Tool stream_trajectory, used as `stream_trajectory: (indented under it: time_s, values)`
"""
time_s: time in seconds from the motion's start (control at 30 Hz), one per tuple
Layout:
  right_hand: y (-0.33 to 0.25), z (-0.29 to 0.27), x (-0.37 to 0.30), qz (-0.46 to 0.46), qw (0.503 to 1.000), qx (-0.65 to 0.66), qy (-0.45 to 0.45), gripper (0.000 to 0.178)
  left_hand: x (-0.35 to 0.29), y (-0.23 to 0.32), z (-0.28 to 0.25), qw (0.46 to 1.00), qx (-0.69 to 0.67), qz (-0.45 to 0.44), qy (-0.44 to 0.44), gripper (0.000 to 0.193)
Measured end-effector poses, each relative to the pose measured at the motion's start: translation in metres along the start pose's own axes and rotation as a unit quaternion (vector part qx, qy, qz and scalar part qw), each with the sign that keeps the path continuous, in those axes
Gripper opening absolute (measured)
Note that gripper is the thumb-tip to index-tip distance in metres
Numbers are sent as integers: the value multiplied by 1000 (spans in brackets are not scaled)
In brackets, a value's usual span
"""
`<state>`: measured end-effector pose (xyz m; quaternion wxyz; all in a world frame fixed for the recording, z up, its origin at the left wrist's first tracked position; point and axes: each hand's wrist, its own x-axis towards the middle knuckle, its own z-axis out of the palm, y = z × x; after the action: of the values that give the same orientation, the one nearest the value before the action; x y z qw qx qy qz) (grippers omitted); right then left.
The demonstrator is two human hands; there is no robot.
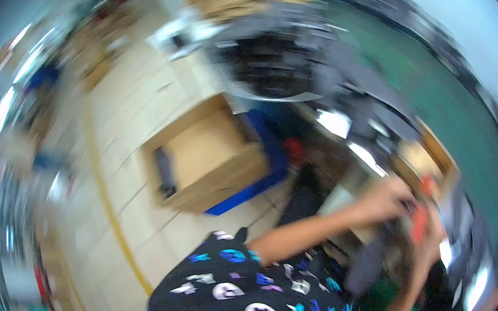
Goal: Assembling small components onto shoe soles and securing them with a hammer.
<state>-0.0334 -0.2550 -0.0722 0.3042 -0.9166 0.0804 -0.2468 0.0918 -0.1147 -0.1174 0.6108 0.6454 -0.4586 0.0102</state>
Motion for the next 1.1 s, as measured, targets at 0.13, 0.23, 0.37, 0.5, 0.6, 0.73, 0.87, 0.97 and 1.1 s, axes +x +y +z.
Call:
stream_trajectory:
  time_s: [0.13, 0.23, 0.37, 0.5, 0.6, 0.73, 0.87, 0.97, 1.1]
  values:
    - [43, -10, -7, -164, 986, 19, -13, 41, 2, -41, 59, 999, -21, 28, 4, 31]
    - [6, -4, 0, -155, 982, 97, -50, 49, 2, -55, 54, 999, -41, -1, 10, 31]
    - [2, -9, 1, -172, 984, -28, -24, 40, 7, -59, 48, 995, -46, 58, 62, 32]
    - [20, -3, 9, -140, 988, 57, -42, 37, 10, -51, 44, 996, -66, 39, 40, 29]
    - [78, -1, 4, -178, 973, 142, -49, 38, 10, -39, 50, 994, -80, 51, 46, 27]
    - [53, 10, -11, -93, 972, 213, -35, 39, -1, -1, 34, 985, -171, -24, 4, 24]
    - [-39, -1, -11, 173, 977, 121, 10, 45, -3, 13, -14, 981, -134, -143, 7, 27]
    - [-71, -21, -23, 236, 947, 217, 4, 33, -7, -5, -27, 983, -94, -158, -16, 28]
    - [-97, -43, -50, 186, 974, 123, 25, 28, 1, 0, -14, 941, -223, -246, -64, 25]
